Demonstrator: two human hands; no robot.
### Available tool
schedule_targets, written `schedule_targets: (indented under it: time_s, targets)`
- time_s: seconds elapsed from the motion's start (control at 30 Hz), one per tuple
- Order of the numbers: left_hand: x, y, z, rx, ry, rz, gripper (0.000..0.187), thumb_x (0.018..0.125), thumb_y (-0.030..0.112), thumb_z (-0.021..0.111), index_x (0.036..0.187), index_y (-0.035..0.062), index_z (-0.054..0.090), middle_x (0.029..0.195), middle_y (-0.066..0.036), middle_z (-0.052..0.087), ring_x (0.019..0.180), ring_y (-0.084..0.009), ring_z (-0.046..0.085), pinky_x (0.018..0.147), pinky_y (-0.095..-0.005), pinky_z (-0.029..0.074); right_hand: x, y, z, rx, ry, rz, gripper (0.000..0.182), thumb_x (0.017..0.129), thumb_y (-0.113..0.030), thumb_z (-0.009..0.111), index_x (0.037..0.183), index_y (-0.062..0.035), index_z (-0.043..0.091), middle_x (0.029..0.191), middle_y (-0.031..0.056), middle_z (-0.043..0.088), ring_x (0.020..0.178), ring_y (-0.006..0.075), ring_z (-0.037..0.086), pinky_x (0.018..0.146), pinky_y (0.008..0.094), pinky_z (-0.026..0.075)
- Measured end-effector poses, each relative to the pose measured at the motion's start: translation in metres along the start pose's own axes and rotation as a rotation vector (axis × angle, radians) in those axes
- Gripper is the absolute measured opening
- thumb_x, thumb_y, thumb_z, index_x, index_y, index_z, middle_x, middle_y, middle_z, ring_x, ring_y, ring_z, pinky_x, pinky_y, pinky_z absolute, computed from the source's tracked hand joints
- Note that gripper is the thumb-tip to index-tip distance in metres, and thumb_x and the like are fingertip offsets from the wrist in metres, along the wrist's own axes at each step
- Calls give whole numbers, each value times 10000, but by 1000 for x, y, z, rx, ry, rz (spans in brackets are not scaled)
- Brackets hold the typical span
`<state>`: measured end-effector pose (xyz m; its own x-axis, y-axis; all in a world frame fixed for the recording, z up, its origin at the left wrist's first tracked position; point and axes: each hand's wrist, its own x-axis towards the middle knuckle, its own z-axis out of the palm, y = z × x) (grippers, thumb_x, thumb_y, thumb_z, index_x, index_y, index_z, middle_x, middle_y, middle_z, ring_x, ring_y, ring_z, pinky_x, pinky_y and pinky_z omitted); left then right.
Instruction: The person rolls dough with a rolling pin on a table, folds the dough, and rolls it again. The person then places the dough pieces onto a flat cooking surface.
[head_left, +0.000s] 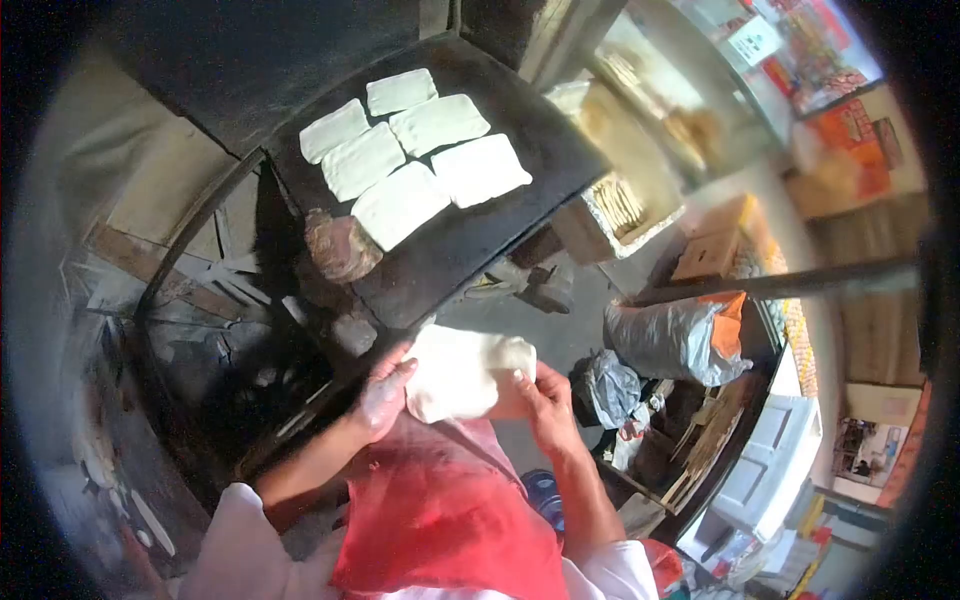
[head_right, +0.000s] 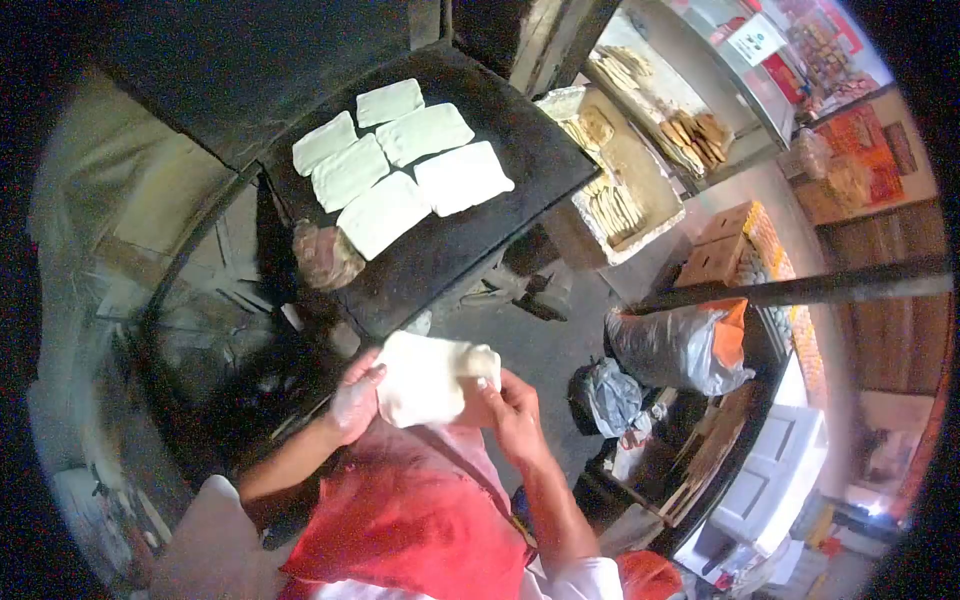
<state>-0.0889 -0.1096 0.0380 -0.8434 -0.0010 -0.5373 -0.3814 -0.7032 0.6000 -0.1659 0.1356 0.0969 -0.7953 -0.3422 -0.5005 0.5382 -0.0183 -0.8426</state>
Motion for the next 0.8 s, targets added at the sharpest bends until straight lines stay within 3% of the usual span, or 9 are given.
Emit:
schedule_targets:
  time_s: [0.07,0.17,0.23,0.27,0.33,0.47,0.57,0.7,0.8]
  targets:
    - [20,34,5,-79,45,90,346,1059,139,552,1388,38,518,1354,-95,620,1277,-210,582,1106,-401,460,51,-30,12,-39,-21,33,307,1033,-183,622,1263,16,666,1117,57,717,998,127,651,889,312,531]
    - [54,81,-4,59,163,-94,638,1043,187,593,1585,84,273,1479,-141,511,1327,-255,543,1112,-415,452,151,-57,15,-253,-103,88,428,1019,-308,651,1273,36,640,1137,100,723,1027,168,640,911,357,523]
    - [87,88,-38,543,217,9,743,1039,200,591,1630,112,149,1543,-170,439,1373,-279,500,1119,-417,438,214,-58,9,-697,-51,-96,471,1027,-300,642,1359,29,587,1207,168,703,1076,233,671,928,379,539]
    - [101,100,-44,732,188,257,686,1049,190,557,1623,108,191,1563,-189,422,1411,-294,460,1121,-417,429,231,-63,9,-699,-65,-87,471,1027,-300,642,1359,29,587,1207,168,703,1076,233,671,928,379,539]
    - [126,129,-53,934,244,365,630,1042,185,556,1595,85,272,1577,-203,408,1455,-336,400,1175,-452,356,257,-75,6,-1020,80,-380,533,1001,-350,667,1386,4,563,1260,235,658,1118,323,663,948,429,534]
    - [205,195,-58,1445,412,540,643,1018,243,596,1571,69,317,1609,-193,360,1490,-387,336,1226,-494,270,295,-108,30,-1242,-69,-379,538,972,-339,687,1396,-33,557,1285,250,601,1154,419,615,993,470,510]
    - [265,223,-65,1778,605,471,727,1004,403,600,1582,78,304,1660,-157,269,1527,-390,249,1235,-547,225,347,-113,43,-1396,-104,-706,600,988,-420,644,1446,-55,514,1368,236,553,1233,409,565,1022,482,487]
    - [325,231,-88,1905,772,320,819,989,556,545,1618,128,243,1703,-68,193,1559,-333,186,1241,-580,148,419,-110,55,-1644,-162,-834,790,982,-666,480,1562,-136,397,1548,226,408,1441,405,373,1172,604,297]
    - [353,229,-111,1943,791,321,897,950,680,498,1623,149,235,1707,-49,186,1567,-319,154,1224,-639,126,470,-97,51,-1765,-212,-980,822,973,-707,430,1589,-170,340,1579,205,377,1450,428,357,1147,613,315]
